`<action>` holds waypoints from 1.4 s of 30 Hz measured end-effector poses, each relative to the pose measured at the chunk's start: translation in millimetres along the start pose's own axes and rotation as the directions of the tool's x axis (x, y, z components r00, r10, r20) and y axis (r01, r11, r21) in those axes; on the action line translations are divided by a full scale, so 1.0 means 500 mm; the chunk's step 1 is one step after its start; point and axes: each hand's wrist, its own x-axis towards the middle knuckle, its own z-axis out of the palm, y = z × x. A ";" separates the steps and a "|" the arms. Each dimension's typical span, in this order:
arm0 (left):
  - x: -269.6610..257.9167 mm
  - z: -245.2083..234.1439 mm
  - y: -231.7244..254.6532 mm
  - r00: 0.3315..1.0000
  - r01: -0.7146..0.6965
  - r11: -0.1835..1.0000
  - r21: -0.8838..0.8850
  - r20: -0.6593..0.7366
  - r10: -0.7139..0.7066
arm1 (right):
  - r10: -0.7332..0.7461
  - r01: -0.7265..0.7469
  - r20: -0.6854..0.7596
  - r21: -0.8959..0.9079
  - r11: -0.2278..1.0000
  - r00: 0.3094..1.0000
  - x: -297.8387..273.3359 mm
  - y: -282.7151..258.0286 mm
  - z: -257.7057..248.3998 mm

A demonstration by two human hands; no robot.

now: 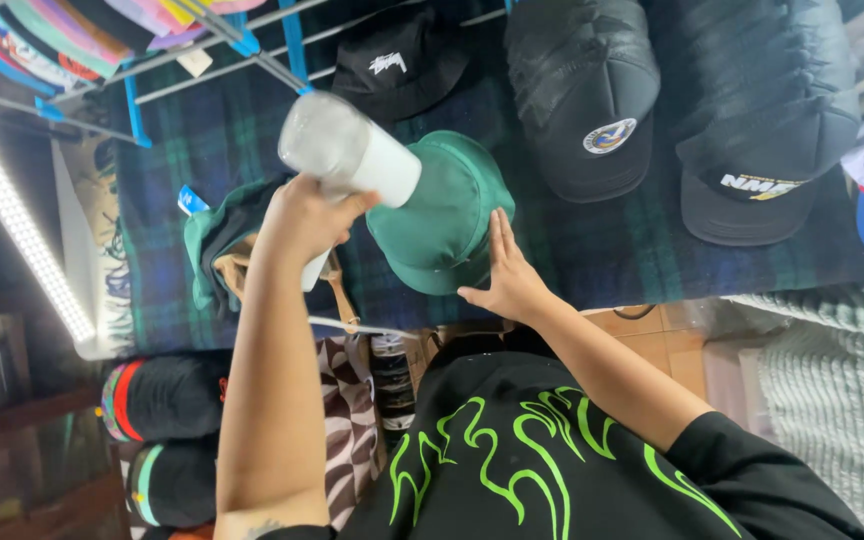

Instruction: Cleaning and shaping bucket hats using a brush and hair dryer over a wooden block

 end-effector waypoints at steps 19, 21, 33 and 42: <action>-0.053 0.166 -0.193 0.946 -0.106 0.962 0.251 -0.274 0.176 | -0.014 -0.008 0.228 0.094 0.996 0.974 -0.082 0.073 -0.074; -0.018 0.212 -0.213 0.425 -0.590 0.404 0.700 -0.156 0.892 | 0.025 -0.081 0.273 0.196 0.977 0.962 -0.092 0.071 -0.088; -0.195 0.379 0.152 0.977 -0.209 0.818 -0.537 -0.075 0.200 | -0.011 -0.088 0.205 0.468 0.879 0.979 -0.225 0.046 -0.213; -0.162 0.657 0.174 0.933 0.142 0.384 -0.912 0.253 0.256 | 0.353 -0.328 0.011 0.393 0.859 0.936 -0.276 0.240 -0.039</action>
